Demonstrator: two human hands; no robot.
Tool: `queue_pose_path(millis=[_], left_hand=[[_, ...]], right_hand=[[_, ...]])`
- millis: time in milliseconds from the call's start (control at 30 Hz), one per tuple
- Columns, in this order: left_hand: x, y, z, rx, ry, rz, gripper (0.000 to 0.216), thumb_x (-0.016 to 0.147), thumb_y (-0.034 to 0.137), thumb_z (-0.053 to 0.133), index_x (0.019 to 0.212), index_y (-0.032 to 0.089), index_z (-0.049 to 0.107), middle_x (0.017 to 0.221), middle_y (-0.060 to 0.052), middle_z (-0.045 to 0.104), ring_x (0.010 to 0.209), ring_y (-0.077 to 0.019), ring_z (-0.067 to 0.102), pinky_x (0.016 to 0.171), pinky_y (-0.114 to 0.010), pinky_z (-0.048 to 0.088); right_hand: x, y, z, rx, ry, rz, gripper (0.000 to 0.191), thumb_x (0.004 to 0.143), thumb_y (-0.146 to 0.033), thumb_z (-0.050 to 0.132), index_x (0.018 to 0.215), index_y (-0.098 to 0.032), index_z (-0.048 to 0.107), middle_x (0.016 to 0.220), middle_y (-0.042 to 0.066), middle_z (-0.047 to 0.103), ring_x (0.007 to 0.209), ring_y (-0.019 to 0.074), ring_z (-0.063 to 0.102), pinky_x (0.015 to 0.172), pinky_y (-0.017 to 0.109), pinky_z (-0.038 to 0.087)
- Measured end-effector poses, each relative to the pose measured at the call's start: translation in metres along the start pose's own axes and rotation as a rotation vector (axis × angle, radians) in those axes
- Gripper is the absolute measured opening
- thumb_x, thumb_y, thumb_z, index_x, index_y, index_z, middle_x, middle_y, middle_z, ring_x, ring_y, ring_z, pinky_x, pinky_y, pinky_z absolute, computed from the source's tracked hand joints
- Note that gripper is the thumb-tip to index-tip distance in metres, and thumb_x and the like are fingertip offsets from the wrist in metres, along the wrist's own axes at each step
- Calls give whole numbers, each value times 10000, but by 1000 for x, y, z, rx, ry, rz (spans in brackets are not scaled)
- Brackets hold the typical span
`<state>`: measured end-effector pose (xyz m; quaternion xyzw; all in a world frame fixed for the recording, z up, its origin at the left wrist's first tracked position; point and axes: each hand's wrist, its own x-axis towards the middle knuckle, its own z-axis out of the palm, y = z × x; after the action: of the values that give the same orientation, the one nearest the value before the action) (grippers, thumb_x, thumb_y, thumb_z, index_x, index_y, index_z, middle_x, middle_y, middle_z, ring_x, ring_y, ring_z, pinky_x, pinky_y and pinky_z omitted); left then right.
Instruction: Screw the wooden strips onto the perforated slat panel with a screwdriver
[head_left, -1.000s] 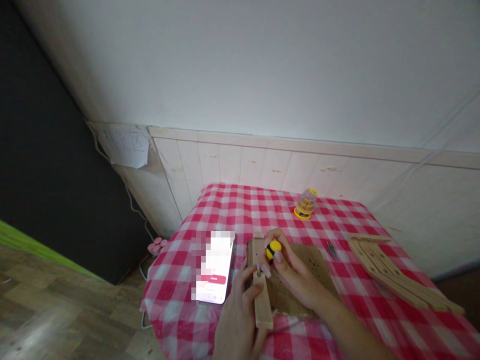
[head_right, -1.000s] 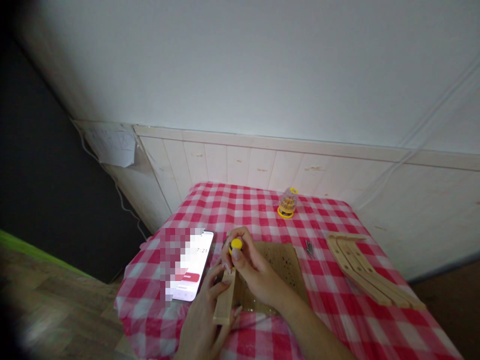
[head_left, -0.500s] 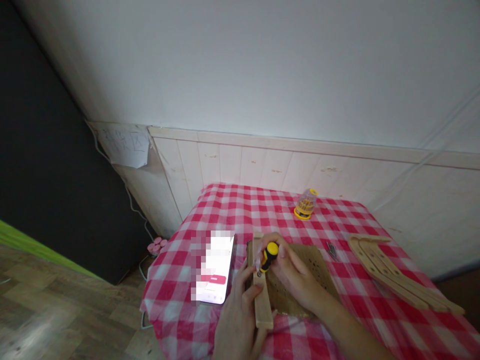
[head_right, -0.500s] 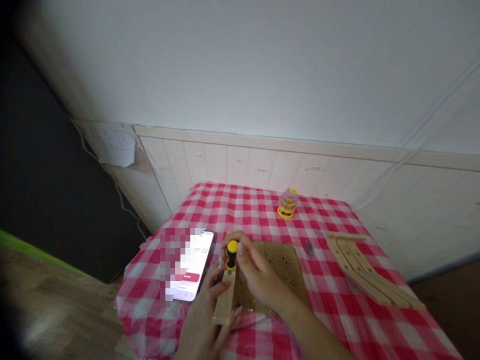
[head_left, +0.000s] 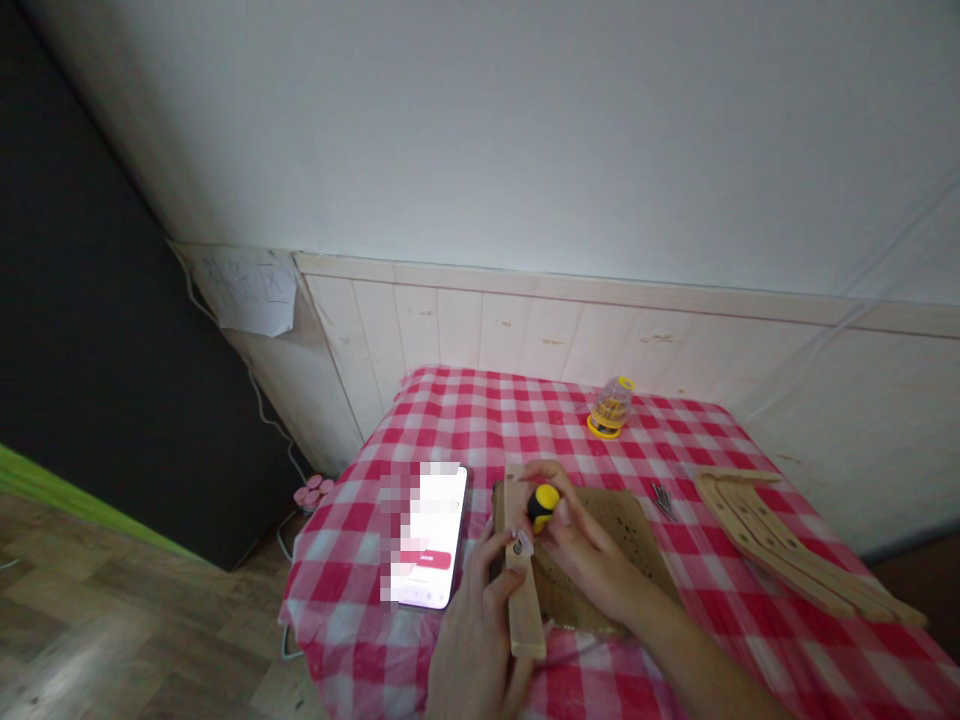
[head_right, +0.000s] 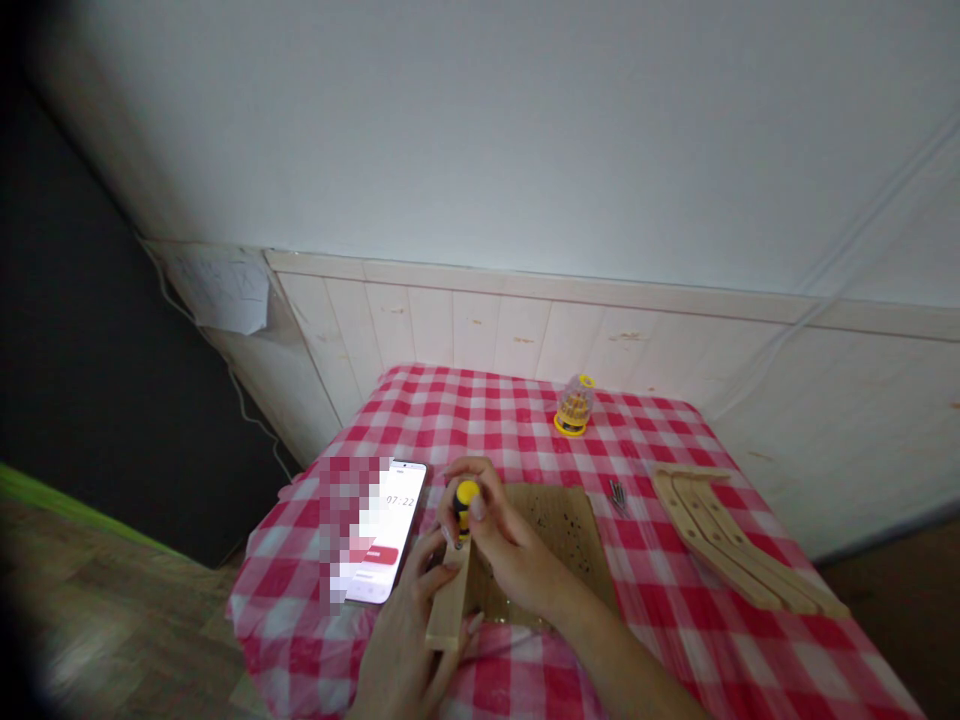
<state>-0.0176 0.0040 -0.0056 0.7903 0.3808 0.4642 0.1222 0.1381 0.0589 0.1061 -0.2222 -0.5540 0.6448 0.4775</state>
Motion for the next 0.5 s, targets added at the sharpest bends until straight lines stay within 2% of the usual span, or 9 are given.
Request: queue_pose_path(millis=[100, 267, 400, 500], left_hand=[[-3, -4, 2, 2, -24, -12, 536, 961, 143, 592, 1452, 245, 404, 1571, -202, 470, 1451, -331, 558, 1036, -497, 618], [-1, 0, 0, -1, -40, -28, 531, 967, 134, 584, 1449, 250, 394, 1574, -212, 462, 1456, -352, 554, 1023, -524, 627], [7, 6, -3, -36, 13, -4, 503, 973, 126, 563, 1429, 252, 393, 1579, -211, 465, 1499, -354, 511, 1049, -545, 612], [9, 8, -3, -42, 15, 9, 484, 970, 132, 567, 1410, 251, 402, 1608, -209, 443, 1526, -353, 479, 1078, -553, 594]], right_hand=[[1, 5, -1, 86, 14, 57, 657, 1010, -795, 393, 1281, -245, 629, 833, 3, 539, 750, 201, 495, 807, 384, 462], [-2, 6, -3, -8, 16, 23, 470, 1043, -686, 493, 1119, -251, 654, 923, 37, 610, 823, 207, 564, 821, 380, 502], [-4, -4, -1, -125, 50, -45, 335, 1034, -619, 587, 1064, -287, 562, 1055, 46, 633, 889, 202, 599, 851, 382, 518], [-3, -10, 1, -112, -4, -49, 295, 1053, -580, 583, 1053, -308, 469, 1001, 5, 623, 804, 167, 572, 808, 355, 503]])
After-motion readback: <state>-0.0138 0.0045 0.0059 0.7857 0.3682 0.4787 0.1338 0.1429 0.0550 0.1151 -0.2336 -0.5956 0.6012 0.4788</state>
